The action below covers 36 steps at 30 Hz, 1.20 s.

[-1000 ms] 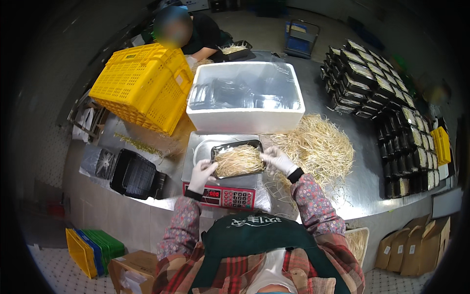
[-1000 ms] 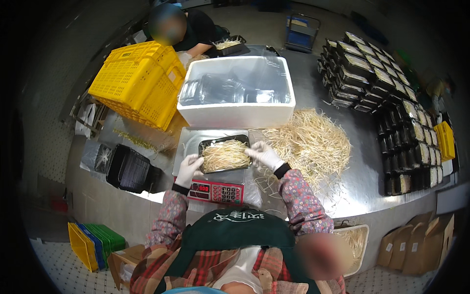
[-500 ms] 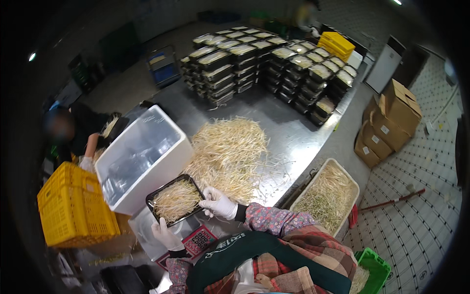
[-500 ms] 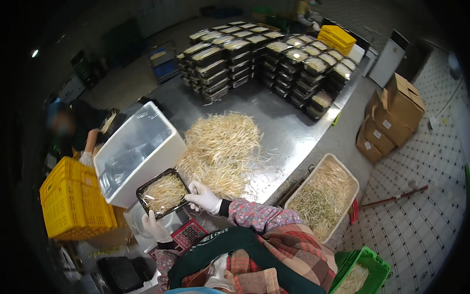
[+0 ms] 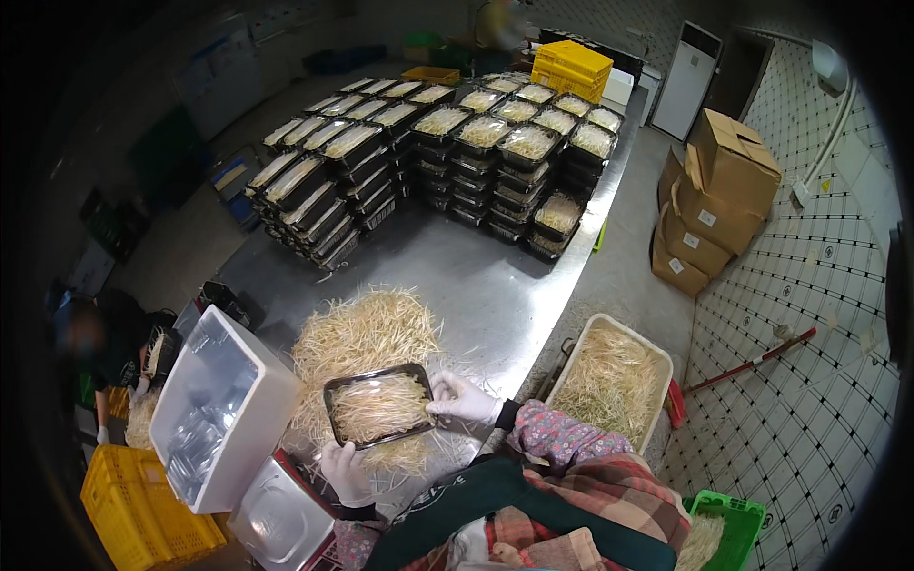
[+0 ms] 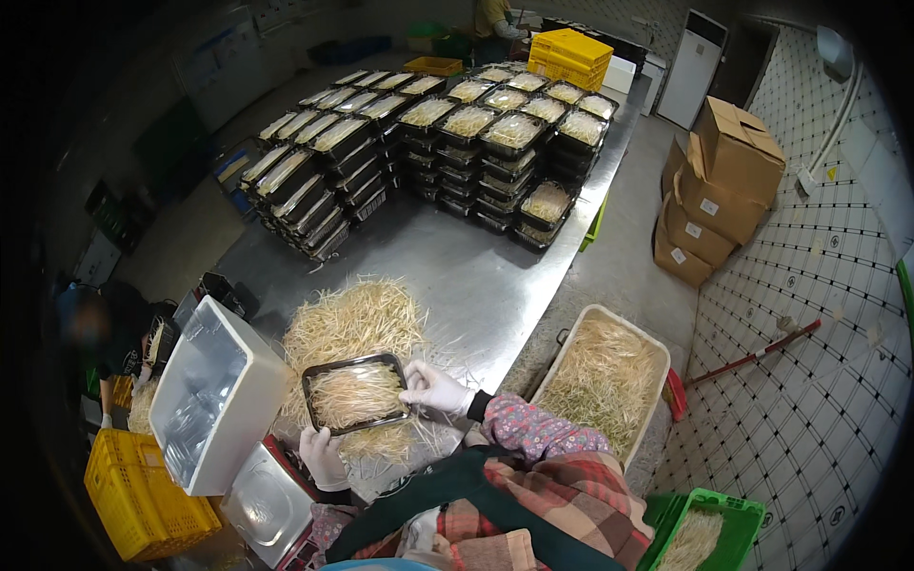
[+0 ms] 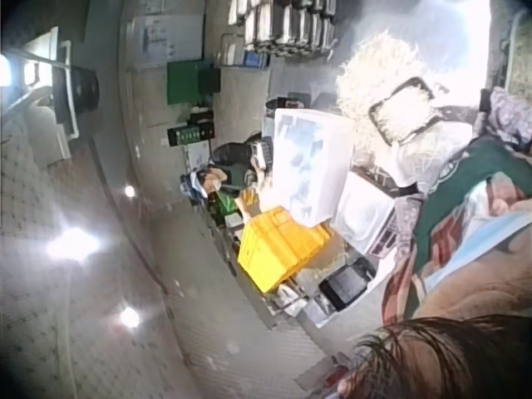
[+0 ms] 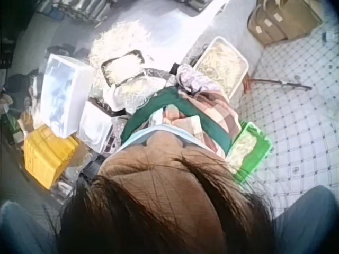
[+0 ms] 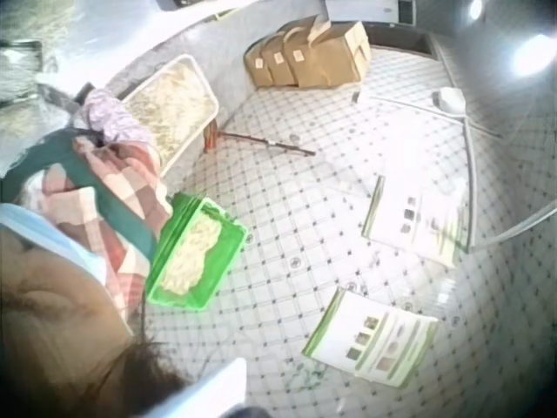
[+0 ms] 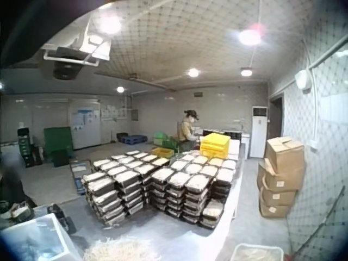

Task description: The person repeatedly scoops bean sprouts from a large pile on a stainless steel table, places them into a black plastic container on a digital scale, and then moves the filled container to a stack of similar containers. The person wears gloves and an apron.

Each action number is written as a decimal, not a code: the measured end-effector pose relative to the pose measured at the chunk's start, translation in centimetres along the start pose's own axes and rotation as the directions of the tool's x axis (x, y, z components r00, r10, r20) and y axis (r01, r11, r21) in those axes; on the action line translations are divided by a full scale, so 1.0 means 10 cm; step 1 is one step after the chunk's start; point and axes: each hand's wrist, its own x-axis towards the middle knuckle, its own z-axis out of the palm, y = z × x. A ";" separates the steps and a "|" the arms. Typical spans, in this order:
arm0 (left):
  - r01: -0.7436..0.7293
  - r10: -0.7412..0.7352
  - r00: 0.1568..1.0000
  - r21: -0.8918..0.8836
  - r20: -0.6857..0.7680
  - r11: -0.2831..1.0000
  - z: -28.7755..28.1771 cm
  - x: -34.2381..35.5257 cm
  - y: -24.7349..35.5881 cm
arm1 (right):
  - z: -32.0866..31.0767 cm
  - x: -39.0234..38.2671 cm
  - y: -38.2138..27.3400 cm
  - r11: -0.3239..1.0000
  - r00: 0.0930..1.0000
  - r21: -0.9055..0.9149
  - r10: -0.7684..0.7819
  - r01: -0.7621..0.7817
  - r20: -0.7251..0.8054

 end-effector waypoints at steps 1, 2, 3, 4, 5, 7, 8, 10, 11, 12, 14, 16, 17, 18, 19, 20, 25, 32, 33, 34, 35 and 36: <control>-0.008 0.005 0.998 0.043 0.061 0.999 0.07 0.05 -0.09 | -0.20 0.02 -0.12 0.990 0.997 -0.116 -0.082 0.080 -0.010; -0.018 0.007 0.993 0.086 0.122 0.996 0.10 0.12 -0.23 | -0.38 0.04 -0.22 0.961 0.986 -0.230 -0.163 0.156 -0.013; 0.092 -0.087 0.980 -0.021 0.181 0.996 0.27 0.16 -0.25 | -0.51 -0.02 -0.37 0.961 0.973 -0.159 -0.220 0.228 0.068; 0.208 -0.176 0.955 -0.116 0.239 0.971 0.45 0.21 -0.26 | -0.69 -0.04 -0.34 0.958 0.975 -0.183 -0.213 0.222 0.068; 0.254 -0.239 0.942 -0.035 0.235 0.967 0.65 0.27 -0.29 | -0.91 -0.02 -0.25 0.954 0.976 -0.207 -0.206 0.216 0.068; 0.272 -0.266 0.932 0.011 0.245 0.962 1.08 0.32 -0.27 | -1.18 -0.11 -0.42 0.989 0.997 -0.133 -0.074 0.069 -0.031; 0.248 -0.233 0.934 -0.021 0.269 0.969 1.33 0.31 -0.21 | -1.38 -0.10 -0.45 0.996 0.991 -0.041 -0.081 0.077 -0.105; 0.226 -0.206 0.925 -0.028 0.320 0.974 1.50 0.33 -0.21 | -1.76 -0.09 -0.70 0.986 0.899 0.001 -0.151 0.166 -0.410; 0.236 -0.222 0.913 0.001 0.343 0.972 1.48 0.38 -0.25 | -2.10 0.02 -0.63 0.970 0.776 -0.082 -0.233 0.229 -0.586; 0.240 -0.233 0.897 0.031 0.377 0.970 1.48 0.43 -0.27 | -2.49 0.19 -0.55 0.926 0.575 -0.139 -0.330 0.351 -0.749; 0.301 -0.292 0.885 0.032 0.363 0.953 1.44 0.45 -0.29 | -3.28 0.48 -0.62 0.866 0.307 -0.280 -0.422 0.413 -0.853; 0.297 -0.304 0.902 0.068 0.306 0.952 1.27 0.46 -0.32 | -3.61 0.88 -1.01 0.872 0.215 -0.179 -0.303 0.455 -0.928; 0.301 -0.301 0.900 0.050 0.317 0.952 1.31 0.49 -0.36 | -4.11 0.87 -0.97 0.872 0.096 -0.313 -0.373 0.376 -0.923; 0.294 -0.292 0.896 0.045 0.333 0.955 1.33 0.52 -0.40 | -4.55 0.82 -0.96 0.868 0.080 -0.305 -0.363 0.392 -0.929; 0.264 -0.266 0.920 0.045 0.287 0.963 1.22 0.50 -0.36 | -4.52 0.98 -1.01 0.937 0.121 -0.208 -0.249 0.280 -0.961; 0.236 -0.241 0.939 0.048 0.245 0.971 1.12 0.48 -0.31 | -4.49 1.11 -1.06 0.981 0.143 -0.111 -0.134 0.157 -0.981; 0.148 -0.153 0.987 0.095 0.045 0.984 0.58 0.37 -0.16 | -4.52 1.03 -1.06 0.939 0.176 0.088 0.030 0.333 -0.984; 0.023 0.053 0.914 0.182 -0.401 0.983 -0.60 -0.13 0.03 | -3.18 0.79 -0.03 0.936 0.332 0.123 0.007 0.330 -0.943; -0.005 0.127 0.868 0.246 -0.480 0.969 -0.74 -0.21 0.10 | -2.85 0.72 0.15 0.944 0.426 0.178 0.045 0.277 -0.904; -0.015 0.198 0.806 0.315 -0.557 0.949 -0.90 -0.26 0.10 | -2.56 0.60 0.27 0.948 0.483 0.246 0.123 0.200 -0.867; -0.066 0.364 0.734 0.473 -0.573 0.879 -1.22 -0.28 -0.03 | -2.48 0.47 0.54 0.933 0.528 0.299 0.154 0.200 -0.835; 0.022 0.523 0.679 0.726 -0.515 0.687 -1.35 -0.35 0.11 | -2.36 0.37 0.74 0.938 0.574 0.310 0.170 0.154 -0.801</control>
